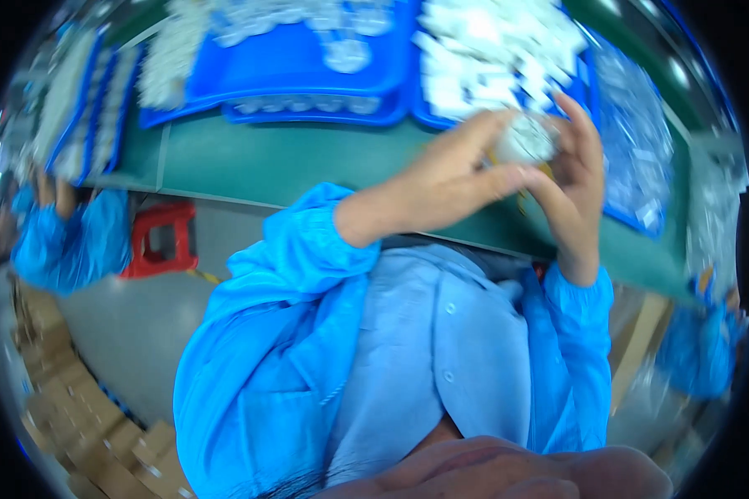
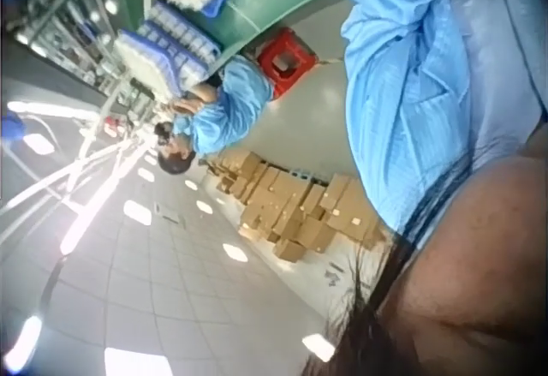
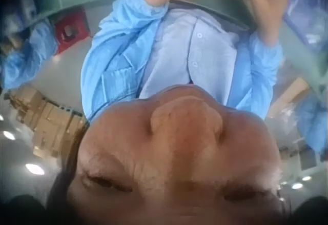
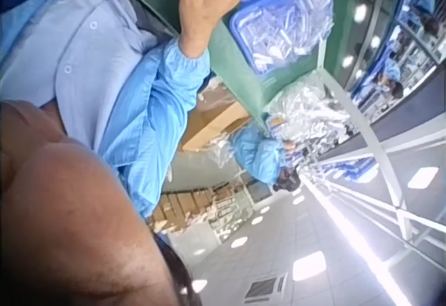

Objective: The person assembles small plastic components into clear cases and secures them with rubber bands by hand.

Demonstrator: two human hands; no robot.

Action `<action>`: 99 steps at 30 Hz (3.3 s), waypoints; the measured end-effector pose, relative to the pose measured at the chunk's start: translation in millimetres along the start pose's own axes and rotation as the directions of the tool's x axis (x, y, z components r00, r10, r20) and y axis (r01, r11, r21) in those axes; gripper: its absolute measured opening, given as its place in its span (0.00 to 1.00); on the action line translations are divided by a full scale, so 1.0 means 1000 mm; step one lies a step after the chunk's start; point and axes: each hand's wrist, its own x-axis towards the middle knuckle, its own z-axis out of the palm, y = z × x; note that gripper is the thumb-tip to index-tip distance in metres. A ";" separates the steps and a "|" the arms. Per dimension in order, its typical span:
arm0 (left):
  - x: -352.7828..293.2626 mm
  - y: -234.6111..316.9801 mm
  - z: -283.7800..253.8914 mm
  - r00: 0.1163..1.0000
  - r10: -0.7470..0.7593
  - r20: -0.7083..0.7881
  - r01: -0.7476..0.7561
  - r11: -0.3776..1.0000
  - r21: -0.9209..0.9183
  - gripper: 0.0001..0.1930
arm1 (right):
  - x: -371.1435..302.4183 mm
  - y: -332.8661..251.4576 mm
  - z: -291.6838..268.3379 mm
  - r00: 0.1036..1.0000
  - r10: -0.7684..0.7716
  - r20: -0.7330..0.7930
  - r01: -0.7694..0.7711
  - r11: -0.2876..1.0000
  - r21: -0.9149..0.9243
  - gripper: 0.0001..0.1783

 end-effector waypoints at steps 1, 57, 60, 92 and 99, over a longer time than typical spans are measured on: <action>-0.003 -0.003 -0.001 0.994 0.105 -0.005 -0.104 0.990 0.089 0.30 | -0.001 0.000 0.002 0.999 -0.033 -0.004 0.033 0.999 -0.014 0.43; -0.048 0.092 -0.204 0.352 0.725 -0.592 -0.112 0.660 0.743 0.09 | -0.009 -0.008 -0.083 0.973 -0.228 -0.021 0.169 0.780 -0.603 0.08; -0.023 0.102 -0.124 0.405 0.699 -0.589 -0.338 0.713 0.614 0.10 | 0.015 0.000 -0.090 0.941 -0.317 0.116 0.313 0.696 -0.646 0.07; 0.056 -0.018 -0.029 0.949 -0.139 -0.282 -0.026 0.859 -0.511 0.15 | 0.085 0.061 -0.029 0.882 -0.149 0.446 0.450 0.541 -0.710 0.13; 0.061 -0.025 -0.035 0.943 -0.140 -0.303 -0.054 0.831 -0.554 0.16 | 0.085 0.056 -0.036 0.890 -0.266 0.371 0.456 0.540 -0.707 0.13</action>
